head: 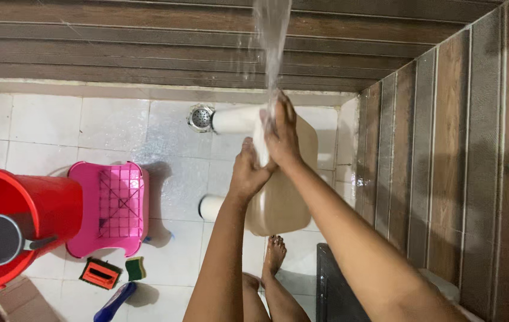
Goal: The person washes a white plastic stool and a pink plastic stool under running water, rinsing each side thoroughly. They then pour water into a red bucket and add liquid detergent from a blue bottle.
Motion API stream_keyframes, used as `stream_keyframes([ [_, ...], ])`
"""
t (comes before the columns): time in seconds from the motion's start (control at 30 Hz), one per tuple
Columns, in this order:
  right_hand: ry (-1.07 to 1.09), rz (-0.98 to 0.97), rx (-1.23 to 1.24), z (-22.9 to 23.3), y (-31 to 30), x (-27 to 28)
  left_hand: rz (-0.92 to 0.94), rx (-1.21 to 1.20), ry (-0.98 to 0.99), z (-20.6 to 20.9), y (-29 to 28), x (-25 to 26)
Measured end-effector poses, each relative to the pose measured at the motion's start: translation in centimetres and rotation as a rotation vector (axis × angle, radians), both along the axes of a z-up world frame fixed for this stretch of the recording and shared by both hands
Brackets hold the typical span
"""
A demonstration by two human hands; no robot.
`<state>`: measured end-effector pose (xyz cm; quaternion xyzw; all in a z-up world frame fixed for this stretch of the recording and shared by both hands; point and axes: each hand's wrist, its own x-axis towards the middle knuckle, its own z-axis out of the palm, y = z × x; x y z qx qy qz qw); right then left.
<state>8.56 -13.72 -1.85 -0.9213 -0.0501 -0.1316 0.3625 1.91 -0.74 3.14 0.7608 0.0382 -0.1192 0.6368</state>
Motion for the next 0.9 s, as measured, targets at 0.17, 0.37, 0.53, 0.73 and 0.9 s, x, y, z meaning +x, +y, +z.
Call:
stream_keyframes([
  [0.17,0.374,0.205,0.194,4.2,2.3,-7.5,0.349,-0.44,0.261,-2.4,1.8,0.2],
  [0.37,0.546,0.306,-0.047,6.4,2.0,-6.8,0.663,-0.629,0.333,-2.2,6.8,-0.2],
  [0.53,0.269,0.037,-0.445,2.3,-2.4,2.2,0.821,-0.724,0.454,-0.3,6.7,-1.0],
  [0.73,0.227,0.287,-0.1,-0.9,7.8,3.2,0.709,-0.983,0.382,0.2,2.0,-1.1],
  [0.9,0.311,0.237,-0.573,6.6,3.9,6.6,0.855,-0.789,0.461,0.7,3.6,-2.5],
])
